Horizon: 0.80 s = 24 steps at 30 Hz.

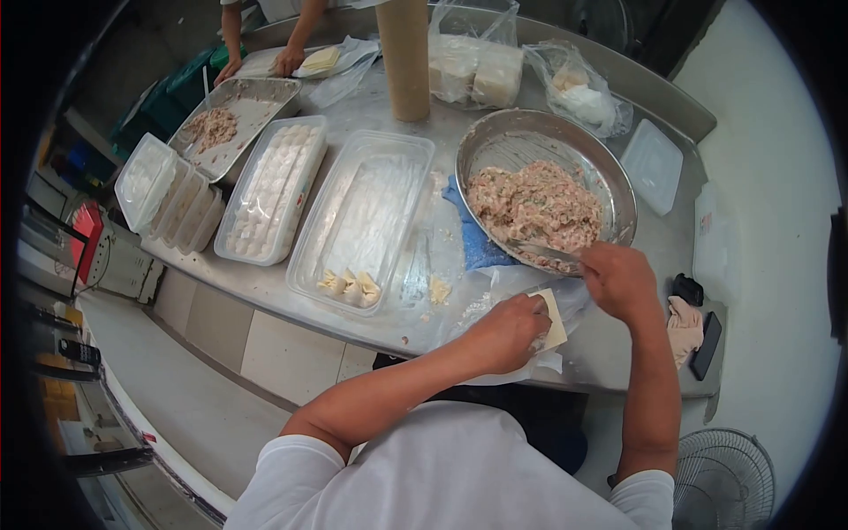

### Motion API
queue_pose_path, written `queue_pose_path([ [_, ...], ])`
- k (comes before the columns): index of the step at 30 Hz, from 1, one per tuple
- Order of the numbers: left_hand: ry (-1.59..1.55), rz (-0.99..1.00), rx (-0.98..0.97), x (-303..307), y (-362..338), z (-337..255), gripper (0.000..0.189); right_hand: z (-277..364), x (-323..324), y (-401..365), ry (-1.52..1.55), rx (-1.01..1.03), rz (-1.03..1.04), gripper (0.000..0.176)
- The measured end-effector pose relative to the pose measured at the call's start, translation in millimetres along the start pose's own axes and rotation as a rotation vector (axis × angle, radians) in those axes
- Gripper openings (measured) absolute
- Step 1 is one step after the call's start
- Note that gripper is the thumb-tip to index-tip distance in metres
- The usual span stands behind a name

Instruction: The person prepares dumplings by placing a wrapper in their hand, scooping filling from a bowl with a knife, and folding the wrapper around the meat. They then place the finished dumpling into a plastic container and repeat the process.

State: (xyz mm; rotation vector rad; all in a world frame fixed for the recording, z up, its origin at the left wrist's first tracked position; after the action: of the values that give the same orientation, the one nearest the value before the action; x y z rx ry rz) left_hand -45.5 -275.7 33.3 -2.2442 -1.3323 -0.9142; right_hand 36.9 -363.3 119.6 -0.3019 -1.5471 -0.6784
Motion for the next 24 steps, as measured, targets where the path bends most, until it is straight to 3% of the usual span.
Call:
queue_pose_path([
  [2,-0.021,-0.002,0.0,0,-1,-3,0.031,-4,11,-4,0.036,0.016,-0.089,0.009],
  [4,0.015,-0.12,0.014,10,-6,-14,0.024,-8,12,-4,-0.096,-0.082,-0.052,0.009],
  [8,0.121,-0.132,0.06,5,-1,-21,0.021,1,-14,13,-0.196,-0.105,-0.021,0.009],
  [17,-0.085,-0.107,0.007,9,0,-2,0.023,-11,6,-10,0.074,0.045,-0.168,0.011],
  [20,-0.251,-0.196,0.168,26,2,24,0.023,-18,12,-11,0.117,-0.027,-0.17,0.011],
  [22,-0.6,-0.236,0.312,42,-8,50,0.019,-19,3,-5,-0.14,-0.138,-0.03,0.011],
  [23,-0.599,-0.232,0.31,43,-14,58,0.019,-15,0,-2,-0.141,-0.142,-0.031,0.011],
  [24,-0.974,-0.245,0.391,38,-23,84,0.021,-8,-11,1,-0.131,-0.101,0.027,0.011],
])
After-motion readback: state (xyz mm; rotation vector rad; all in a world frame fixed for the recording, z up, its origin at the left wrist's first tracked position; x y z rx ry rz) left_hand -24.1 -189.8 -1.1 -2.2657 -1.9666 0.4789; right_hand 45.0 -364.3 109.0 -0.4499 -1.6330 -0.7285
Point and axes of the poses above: each hand's wrist, its own y-axis towards the middle knuckle, its own x-axis out of the back of the hand, z = x × y, the point moved 10 cm from there along y, towards the middle knuckle, and after that the axes turned 13 degrees about x, right-handed, at the moved point
